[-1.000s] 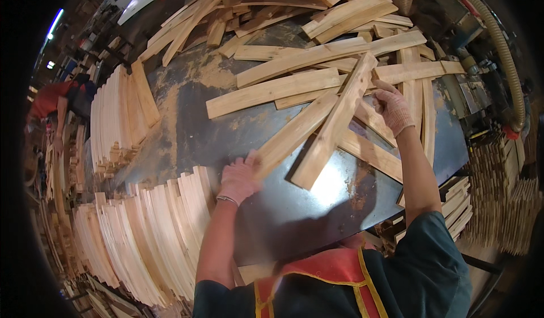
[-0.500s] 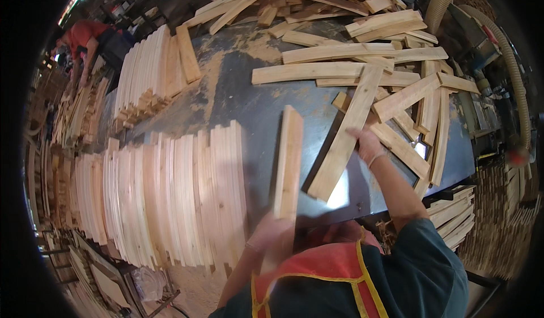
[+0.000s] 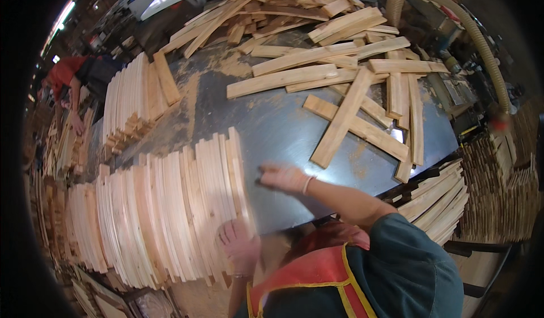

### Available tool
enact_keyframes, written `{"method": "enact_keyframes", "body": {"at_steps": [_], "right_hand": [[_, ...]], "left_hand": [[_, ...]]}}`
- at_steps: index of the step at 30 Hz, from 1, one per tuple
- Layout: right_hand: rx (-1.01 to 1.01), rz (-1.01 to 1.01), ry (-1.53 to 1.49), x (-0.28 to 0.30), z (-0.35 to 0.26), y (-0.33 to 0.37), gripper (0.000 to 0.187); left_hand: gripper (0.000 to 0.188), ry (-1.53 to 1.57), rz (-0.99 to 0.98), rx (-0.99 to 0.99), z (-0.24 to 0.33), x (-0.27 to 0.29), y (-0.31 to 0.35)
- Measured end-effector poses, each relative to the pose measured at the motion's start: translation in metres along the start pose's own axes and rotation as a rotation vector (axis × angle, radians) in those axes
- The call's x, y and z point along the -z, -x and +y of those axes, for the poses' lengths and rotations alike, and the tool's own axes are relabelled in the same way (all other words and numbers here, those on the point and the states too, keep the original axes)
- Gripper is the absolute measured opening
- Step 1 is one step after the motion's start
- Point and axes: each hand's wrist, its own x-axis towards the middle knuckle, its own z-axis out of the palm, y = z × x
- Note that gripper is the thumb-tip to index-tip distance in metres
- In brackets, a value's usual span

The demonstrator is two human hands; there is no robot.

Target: The person picks up individual wooden planks from a large pile on a metal table and stacks them neatly into a growing pile. The worker repeatedly reaches for planks, aligns them, and places them on top of the stack.

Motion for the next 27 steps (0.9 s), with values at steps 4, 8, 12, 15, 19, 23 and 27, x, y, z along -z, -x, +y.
{"method": "enact_keyframes", "body": {"at_steps": [4, 8, 12, 15, 19, 23, 27], "right_hand": [[-0.392, 0.858, 0.363, 0.181, 0.086, 0.006, 0.053], [-0.677, 0.756, 0.534, 0.267, 0.134, 0.051, 0.06], [-0.693, 0.311, 0.658, 0.222, 0.16, 0.079, 0.07], [-0.54, 0.159, 0.564, 0.251, 0.117, 0.085, 0.056], [-0.185, 0.459, 0.963, 0.358, 0.151, 0.039, 0.06], [-0.153, 0.183, 1.141, 0.414, 0.188, 0.003, 0.053], [-0.361, -0.209, 1.05, 0.403, 0.144, -0.047, 0.051]], "left_hand": [[0.096, 0.048, 0.064, -0.043, 0.028, 0.007, -0.018], [0.1, 0.175, 0.047, -0.225, 0.085, 0.021, -0.063], [0.106, 0.278, -0.069, -0.34, 0.162, -0.001, -0.127], [0.113, 0.262, -0.22, -0.39, 0.223, -0.013, -0.167], [0.122, 0.021, -0.331, -0.357, 0.265, -0.04, -0.191], [0.116, 0.066, -0.183, -0.424, 0.256, -0.064, -0.191], [0.11, 0.251, -0.318, -0.289, 0.23, -0.051, -0.201]]}}
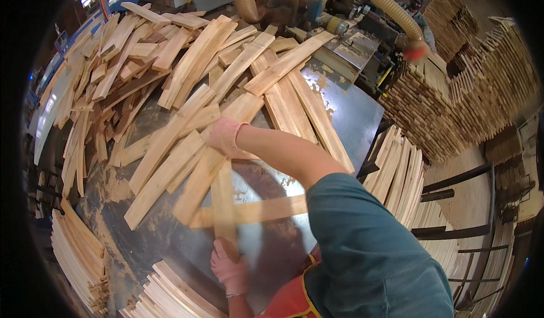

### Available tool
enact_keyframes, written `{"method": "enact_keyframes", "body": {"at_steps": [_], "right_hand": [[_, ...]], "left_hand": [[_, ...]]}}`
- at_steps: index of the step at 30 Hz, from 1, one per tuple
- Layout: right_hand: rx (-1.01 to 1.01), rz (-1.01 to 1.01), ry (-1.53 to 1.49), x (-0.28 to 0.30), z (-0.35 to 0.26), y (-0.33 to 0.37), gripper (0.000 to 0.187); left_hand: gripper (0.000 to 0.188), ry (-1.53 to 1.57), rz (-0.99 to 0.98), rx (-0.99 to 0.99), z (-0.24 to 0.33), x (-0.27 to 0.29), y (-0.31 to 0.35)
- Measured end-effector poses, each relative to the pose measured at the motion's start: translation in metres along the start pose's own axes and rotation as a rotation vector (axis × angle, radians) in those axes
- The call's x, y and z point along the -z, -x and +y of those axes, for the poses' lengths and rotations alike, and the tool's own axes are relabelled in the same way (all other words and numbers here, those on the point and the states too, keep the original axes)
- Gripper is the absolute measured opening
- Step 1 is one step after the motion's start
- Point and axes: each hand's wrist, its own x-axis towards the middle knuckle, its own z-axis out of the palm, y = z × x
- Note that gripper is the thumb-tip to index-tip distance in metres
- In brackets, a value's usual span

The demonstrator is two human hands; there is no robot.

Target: The person picks up individual wooden planks from a large pile on a metal table and stacks them neatly into a growing pile. The worker repeatedly reaches for planks, aligns them, and places them on top of the stack.

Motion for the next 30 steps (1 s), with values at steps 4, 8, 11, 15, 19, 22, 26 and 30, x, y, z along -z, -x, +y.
{"method": "enact_keyframes", "body": {"at_steps": [4, 8, 11, 15, 19, 22, 26, 30], "right_hand": [[-0.017, 0.022, -0.216, 0.033, -0.045, 0.055, 0.053], [-0.012, 0.119, -0.632, 0.007, -0.096, 0.104, 0.06], [-0.144, 0.081, -1.086, 0.01, -0.155, 0.144, 0.069], [-0.062, 0.046, -1.347, -0.036, -0.245, 0.165, 0.066], [0.034, -0.17, -1.218, -0.123, -0.379, 0.147, 0.071], [0.072, -0.254, -1.135, -0.096, -0.453, 0.153, 0.078], [0.38, -0.267, -1.007, -0.046, -0.445, 0.149, 0.079], [-0.076, 0.262, -0.892, -0.042, -0.318, 0.114, 0.053]], "left_hand": [[0.095, 0.667, -0.18, 0.133, -0.033, 0.034, 0.063], [0.094, 0.875, -0.253, 0.218, -0.092, -0.005, 0.151], [0.086, 0.944, -0.259, 0.289, -0.105, -0.028, 0.209], [0.07, 1.206, -0.025, 0.465, -0.076, 0.008, 0.251], [0.064, 0.6, 0.154, 0.267, -0.1, 0.009, 0.274], [0.083, 0.03, 0.348, 0.251, -0.102, 0.009, 0.282], [0.092, -0.163, 0.345, 0.162, -0.115, 0.012, 0.275], [0.092, -0.158, 0.319, 0.221, -0.111, 0.01, 0.275]]}}
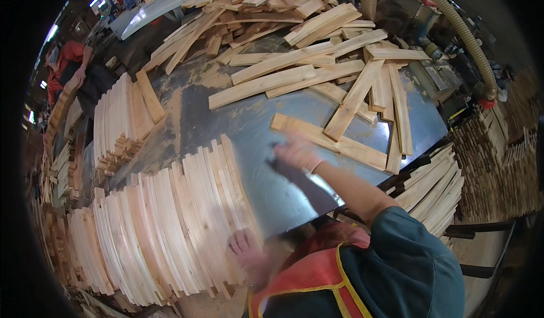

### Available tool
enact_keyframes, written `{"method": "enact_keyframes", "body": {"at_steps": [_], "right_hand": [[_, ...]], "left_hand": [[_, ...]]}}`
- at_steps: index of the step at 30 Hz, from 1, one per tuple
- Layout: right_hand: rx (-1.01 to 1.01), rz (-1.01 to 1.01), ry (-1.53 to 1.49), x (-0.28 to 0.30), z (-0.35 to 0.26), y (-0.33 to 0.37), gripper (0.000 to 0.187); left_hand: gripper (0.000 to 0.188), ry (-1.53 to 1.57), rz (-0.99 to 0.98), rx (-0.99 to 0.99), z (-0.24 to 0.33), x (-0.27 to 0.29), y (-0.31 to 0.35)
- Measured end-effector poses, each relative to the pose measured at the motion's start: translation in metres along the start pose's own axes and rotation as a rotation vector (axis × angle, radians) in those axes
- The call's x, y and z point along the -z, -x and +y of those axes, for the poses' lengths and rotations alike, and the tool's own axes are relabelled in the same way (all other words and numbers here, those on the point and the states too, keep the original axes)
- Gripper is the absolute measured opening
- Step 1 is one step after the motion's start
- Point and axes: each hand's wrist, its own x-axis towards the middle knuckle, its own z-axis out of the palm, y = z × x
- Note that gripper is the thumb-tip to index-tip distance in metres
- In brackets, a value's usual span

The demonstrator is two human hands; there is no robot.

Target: The person picks up individual wooden planks from a large pile on a metal table and stacks them neatly into a growing pile. The worker repeatedly reaches for planks, aligns them, and places them on top of the stack.

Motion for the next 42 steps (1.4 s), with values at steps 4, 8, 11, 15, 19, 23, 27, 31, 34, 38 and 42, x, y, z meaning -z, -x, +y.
{"method": "enact_keyframes", "body": {"at_steps": [4, 8, 11, 15, 19, 23, 27, 31, 34, 38, 42], "right_hand": [[-0.581, 0.941, 0.082, 0.091, 0.14, -0.035, 0.056], [-0.526, 0.802, -0.988, 0.102, 0.259, -0.029, 0.045], [-0.314, 0.506, -1.614, 0.069, 0.189, -0.012, 0.041], [-0.395, -0.017, -1.432, 0.029, 0.112, 0.084, 0.036], [0.019, -0.356, -0.203, 0.043, 0.094, 0.087, 0.061], [0.216, 0.167, 0.479, 0.069, 0.128, 0.046, 0.08], [-0.03, -0.089, 0.44, 0.069, 0.176, 0.036, 0.096], [0.035, 0.142, 0.183, 0.056, 0.214, 0.015, 0.095], [-0.199, 0.119, -0.371, 0.044, 0.175, -0.008, 0.085], [-0.109, 0.037, -0.584, -0.009, 0.138, -0.011, 0.07], [0.054, -0.164, -0.56, -0.092, 0.095, 0.046, 0.067]], "left_hand": [[0.089, -0.044, 0.073, -0.065, 0.005, -0.007, -0.009], [0.087, 0.152, 0.001, -0.155, 0.052, 0.019, -0.046], [0.078, 0.442, -0.034, -0.06, 0.084, 0.044, -0.08], [0.066, 1.084, -0.43, 0.128, 0.095, -0.001, -0.13], [0.051, 1.281, -0.979, 0.226, 0.122, 0.0, -0.169], [0.035, 1.273, -0.634, 0.419, 0.126, -0.001, -0.133], [0.032, 0.761, -0.454, 0.412, 0.116, 0.052, -0.11], [0.032, 0.33, 0.051, 0.213, 0.084, 0.03, -0.042], [0.05, 0.143, 0.147, 0.242, 0.053, 0.006, -0.007], [0.062, 0.074, 0.225, 0.202, 0.032, -0.003, 0.03], [0.06, 0.202, 0.428, 0.581, 0.002, 0.006, 0.087]]}}
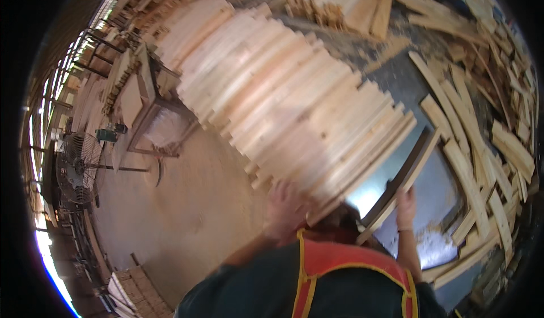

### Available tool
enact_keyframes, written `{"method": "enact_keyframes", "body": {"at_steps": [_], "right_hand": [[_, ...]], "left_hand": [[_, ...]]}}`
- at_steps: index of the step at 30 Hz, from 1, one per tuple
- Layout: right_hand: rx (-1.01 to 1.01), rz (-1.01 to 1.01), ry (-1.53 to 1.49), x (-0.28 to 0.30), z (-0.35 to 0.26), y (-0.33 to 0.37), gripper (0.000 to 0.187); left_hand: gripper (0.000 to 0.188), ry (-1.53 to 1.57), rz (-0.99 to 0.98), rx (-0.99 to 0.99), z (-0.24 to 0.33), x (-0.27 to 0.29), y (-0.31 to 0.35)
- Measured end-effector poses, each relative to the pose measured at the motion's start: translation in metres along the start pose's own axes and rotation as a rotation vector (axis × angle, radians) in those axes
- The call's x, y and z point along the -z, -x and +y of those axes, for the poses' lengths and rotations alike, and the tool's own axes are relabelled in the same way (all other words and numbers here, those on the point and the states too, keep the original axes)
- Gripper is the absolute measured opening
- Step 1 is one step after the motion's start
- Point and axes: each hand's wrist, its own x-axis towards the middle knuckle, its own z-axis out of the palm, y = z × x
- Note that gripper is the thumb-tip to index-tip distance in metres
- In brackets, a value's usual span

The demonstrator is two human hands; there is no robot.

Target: The person picks up individual wooden planks from a large pile on a metal table and stacks them neatly into a growing pile. The worker repeatedly reaches for planks, aligns them, and places them on top of the stack.

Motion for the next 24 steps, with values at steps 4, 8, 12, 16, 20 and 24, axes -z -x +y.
{"method": "enact_keyframes", "body": {"at_steps": [4, 8, 12, 16, 20, 24], "right_hand": [[-0.07, -0.329, 0.155, -0.088, -0.098, 0.023, 0.061], [-0.143, -0.275, -0.081, -0.112, -0.075, 0.007, 0.052], [-0.089, -0.078, -0.308, -0.101, -0.052, -0.014, 0.059], [-0.031, 0.102, -0.402, -0.084, -0.062, -0.026, 0.067], [-0.112, -0.152, -0.324, -0.041, -0.109, -0.03, 0.07], [-0.17, -0.234, -0.116, -0.014, -0.076, -0.053, 0.069]], "left_hand": [[0.057, 0.545, 0.168, 0.841, -0.056, 0.069, -0.02], [0.037, 1.45, 0.269, 1.206, -0.149, 0.023, 0.005], [0.024, 1.336, 0.033, 1.05, -0.144, -0.059, 0.037], [0.034, 0.948, -0.747, 0.511, -0.076, -0.013, 0.023], [0.068, 0.328, -0.965, 0.086, -0.006, 0.024, -0.07], [0.098, 0.251, -0.779, 0.515, 0.044, -0.06, -0.155]]}}
